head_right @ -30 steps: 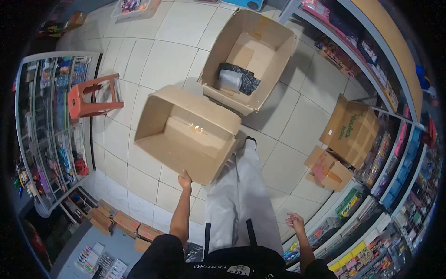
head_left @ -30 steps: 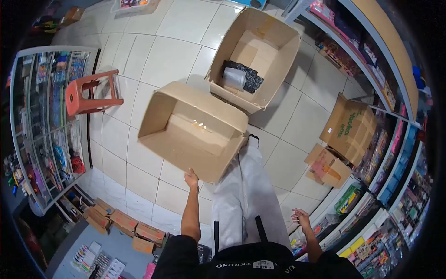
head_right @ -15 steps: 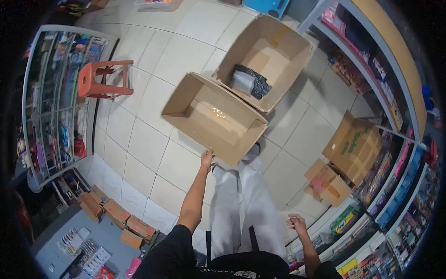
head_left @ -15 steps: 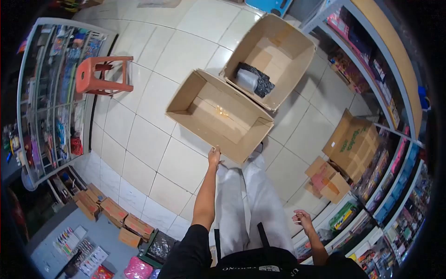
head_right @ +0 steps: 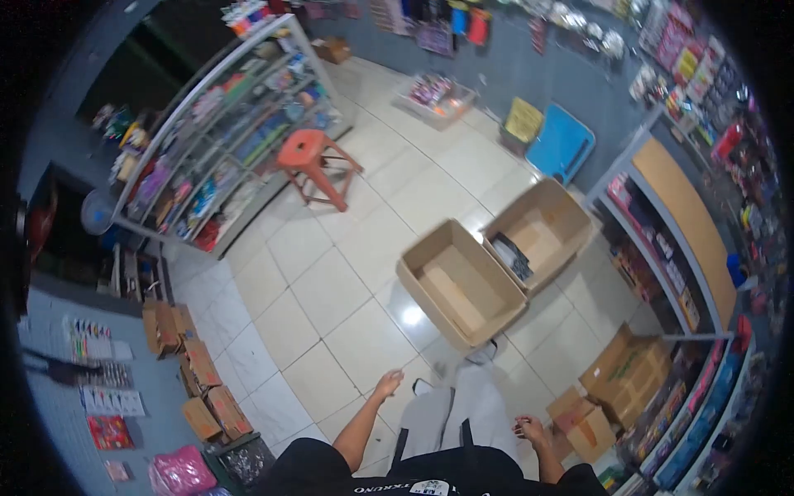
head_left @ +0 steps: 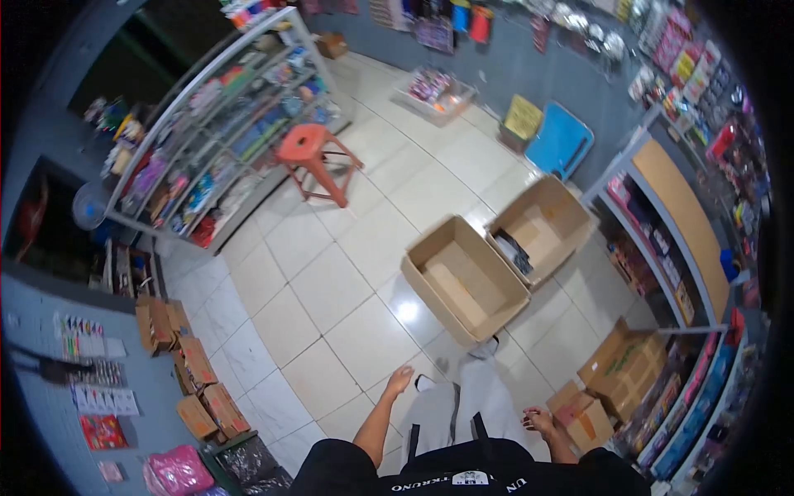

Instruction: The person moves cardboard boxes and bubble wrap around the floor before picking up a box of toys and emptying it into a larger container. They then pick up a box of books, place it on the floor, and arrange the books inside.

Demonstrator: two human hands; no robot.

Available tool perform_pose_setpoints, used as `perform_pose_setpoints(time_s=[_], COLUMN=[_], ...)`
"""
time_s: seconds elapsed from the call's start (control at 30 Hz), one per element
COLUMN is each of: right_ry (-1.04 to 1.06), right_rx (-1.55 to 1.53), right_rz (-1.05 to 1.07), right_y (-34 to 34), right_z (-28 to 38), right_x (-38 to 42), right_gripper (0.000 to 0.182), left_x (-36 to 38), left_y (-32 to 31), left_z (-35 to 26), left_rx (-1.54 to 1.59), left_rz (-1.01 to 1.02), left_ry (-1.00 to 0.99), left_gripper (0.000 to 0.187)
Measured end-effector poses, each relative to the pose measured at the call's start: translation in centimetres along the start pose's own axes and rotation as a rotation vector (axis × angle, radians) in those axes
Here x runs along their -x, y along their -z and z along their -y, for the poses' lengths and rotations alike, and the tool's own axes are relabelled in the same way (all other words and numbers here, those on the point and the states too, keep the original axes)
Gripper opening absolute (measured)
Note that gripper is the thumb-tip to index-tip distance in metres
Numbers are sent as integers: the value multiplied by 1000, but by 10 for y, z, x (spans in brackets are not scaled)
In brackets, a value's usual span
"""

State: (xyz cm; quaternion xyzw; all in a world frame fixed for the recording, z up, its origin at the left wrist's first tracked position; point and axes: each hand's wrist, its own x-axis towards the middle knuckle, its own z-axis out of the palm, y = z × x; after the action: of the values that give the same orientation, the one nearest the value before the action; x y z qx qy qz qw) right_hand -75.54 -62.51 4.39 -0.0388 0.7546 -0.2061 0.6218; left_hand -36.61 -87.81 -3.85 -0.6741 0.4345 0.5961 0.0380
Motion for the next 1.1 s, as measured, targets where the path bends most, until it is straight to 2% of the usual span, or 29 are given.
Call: perform_pose_setpoints(time_s=[0.1,0.2,0.33,0.43,0.57,0.67,0.77,0.87,1.0,1.03,1.1], right_ry=[44,120,134,187,220,246,230,269,301,231,358], right_rx=[152,252,354,473,651,734,779,909,1063,1104,1342], right_rz=[26,90,156,208,298,323,360,382,314,355,625], right_y=[-24,-47,-87,-126,-179,-228,-273,-321,-380,-386,-398], right_z=[24,47,95,141,186,215,243,265,299,302,323], right_x=[2,0,-8,-10,-19,-25,-26,-41,-56,-100,-154], right_gripper=[14,13,19,19,16,16,19,21,24,25,26], left_x=[62,125,190,213,237,224,226,202,190,193,206], left_y=[44,74,89,77,53,47,71,103,169,182,208], left_z=[78,155,236,280,290,298,280,282,260,257,244], left_rx=[220,474,739,838,1025,914,913,972,1153,1176,1165], left_rz=[5,-136,-260,-388,-370,-210,-206,-365,-493,-519,-544], left_ry=[149,267,361,480,465,381,310,252,308,306,309], left_gripper=[49,45,44,34,32,37,36,31,33,33,33])
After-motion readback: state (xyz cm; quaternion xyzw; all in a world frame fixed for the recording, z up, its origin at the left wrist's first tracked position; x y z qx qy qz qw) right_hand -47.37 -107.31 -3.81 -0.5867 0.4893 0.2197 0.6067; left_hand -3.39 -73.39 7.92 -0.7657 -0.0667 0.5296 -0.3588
